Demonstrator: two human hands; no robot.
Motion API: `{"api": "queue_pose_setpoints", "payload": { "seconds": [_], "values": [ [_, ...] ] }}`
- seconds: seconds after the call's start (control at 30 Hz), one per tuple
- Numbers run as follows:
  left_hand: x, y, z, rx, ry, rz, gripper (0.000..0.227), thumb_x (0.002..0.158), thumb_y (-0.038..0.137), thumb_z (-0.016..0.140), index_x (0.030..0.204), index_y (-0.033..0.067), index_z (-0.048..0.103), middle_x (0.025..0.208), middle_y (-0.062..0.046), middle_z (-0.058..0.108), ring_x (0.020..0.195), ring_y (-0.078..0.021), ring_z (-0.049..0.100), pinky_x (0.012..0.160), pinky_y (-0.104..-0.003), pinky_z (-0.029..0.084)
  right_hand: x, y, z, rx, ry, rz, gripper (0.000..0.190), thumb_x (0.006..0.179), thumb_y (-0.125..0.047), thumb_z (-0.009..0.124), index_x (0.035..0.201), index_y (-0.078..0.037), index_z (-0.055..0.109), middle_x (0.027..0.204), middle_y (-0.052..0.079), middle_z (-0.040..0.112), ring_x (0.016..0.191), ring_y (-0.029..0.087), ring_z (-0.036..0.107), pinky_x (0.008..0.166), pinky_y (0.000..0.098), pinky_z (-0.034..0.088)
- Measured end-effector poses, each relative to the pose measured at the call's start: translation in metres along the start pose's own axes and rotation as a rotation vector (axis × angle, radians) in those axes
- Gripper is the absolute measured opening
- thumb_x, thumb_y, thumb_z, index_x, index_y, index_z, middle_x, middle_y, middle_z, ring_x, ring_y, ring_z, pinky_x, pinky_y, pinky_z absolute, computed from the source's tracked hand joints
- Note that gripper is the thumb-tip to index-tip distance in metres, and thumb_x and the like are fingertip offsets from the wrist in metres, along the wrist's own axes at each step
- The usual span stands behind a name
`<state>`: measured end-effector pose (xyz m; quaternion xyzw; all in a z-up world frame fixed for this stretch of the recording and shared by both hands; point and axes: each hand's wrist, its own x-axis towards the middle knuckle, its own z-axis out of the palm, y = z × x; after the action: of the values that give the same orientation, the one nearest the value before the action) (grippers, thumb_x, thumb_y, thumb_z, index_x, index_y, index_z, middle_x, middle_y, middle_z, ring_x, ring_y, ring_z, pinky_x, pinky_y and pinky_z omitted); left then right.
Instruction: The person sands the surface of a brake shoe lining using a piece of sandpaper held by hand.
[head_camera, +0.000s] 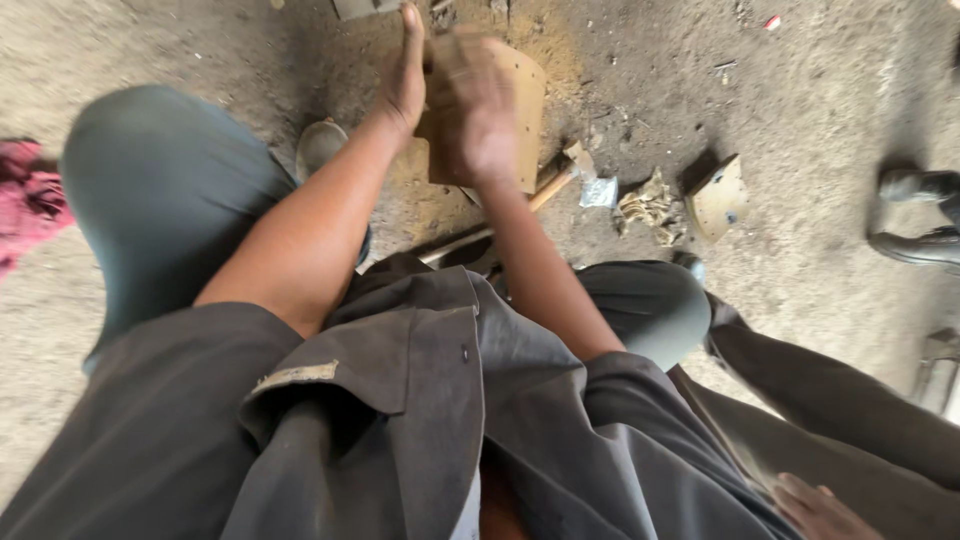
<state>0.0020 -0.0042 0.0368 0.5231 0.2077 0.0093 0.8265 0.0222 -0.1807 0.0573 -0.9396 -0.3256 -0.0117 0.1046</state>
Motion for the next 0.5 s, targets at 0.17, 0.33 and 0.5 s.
{"api": "queue_pose_setpoints", "payload": {
  "seconds": [0.17, 0.33, 0.5],
  "values": [
    [-0.008, 0.007, 0.016, 0.033, 0.108, 0.104, 0.106, 0.08, 0.096, 0.039, 0.13, 0.0059, 0.066, 0.127, -0.014, 0.069, 0.119, -0.0242, 0.059, 0.104, -0.042, 0.048, 0.005, 0.017, -0.026, 0.426, 0.07, 0.412, 0.053, 0.107, -0.024, 0.035, 0.159, -0.016, 0.038, 0.168, 0.009, 0.029, 0.157, 0.027, 0.022, 0.128, 0.0391, 0.03],
    [-0.008, 0.013, 0.006, 0.048, 0.04, 0.014, 0.106, 0.073, 0.097, 0.032, 0.115, 0.0111, 0.077, 0.108, -0.005, 0.073, 0.11, -0.0184, 0.068, 0.096, -0.041, 0.053, -0.011, -0.041, -0.006, -0.117, -0.044, -0.103, 0.05, 0.108, -0.025, 0.033, 0.157, -0.022, 0.042, 0.169, 0.005, 0.033, 0.158, 0.028, 0.023, 0.131, 0.0419, 0.021],
    [0.008, -0.023, 0.0, 0.158, 0.122, -0.009, 0.097, 0.087, 0.097, 0.032, 0.088, 0.0043, 0.063, 0.09, -0.008, 0.059, 0.09, -0.0218, 0.055, 0.083, -0.045, 0.048, 0.006, -0.002, -0.036, 0.364, 0.188, 0.055, 0.052, 0.11, -0.022, 0.03, 0.162, -0.014, 0.033, 0.171, 0.007, 0.028, 0.158, 0.026, 0.021, 0.131, 0.0336, 0.026]
  ]
}}
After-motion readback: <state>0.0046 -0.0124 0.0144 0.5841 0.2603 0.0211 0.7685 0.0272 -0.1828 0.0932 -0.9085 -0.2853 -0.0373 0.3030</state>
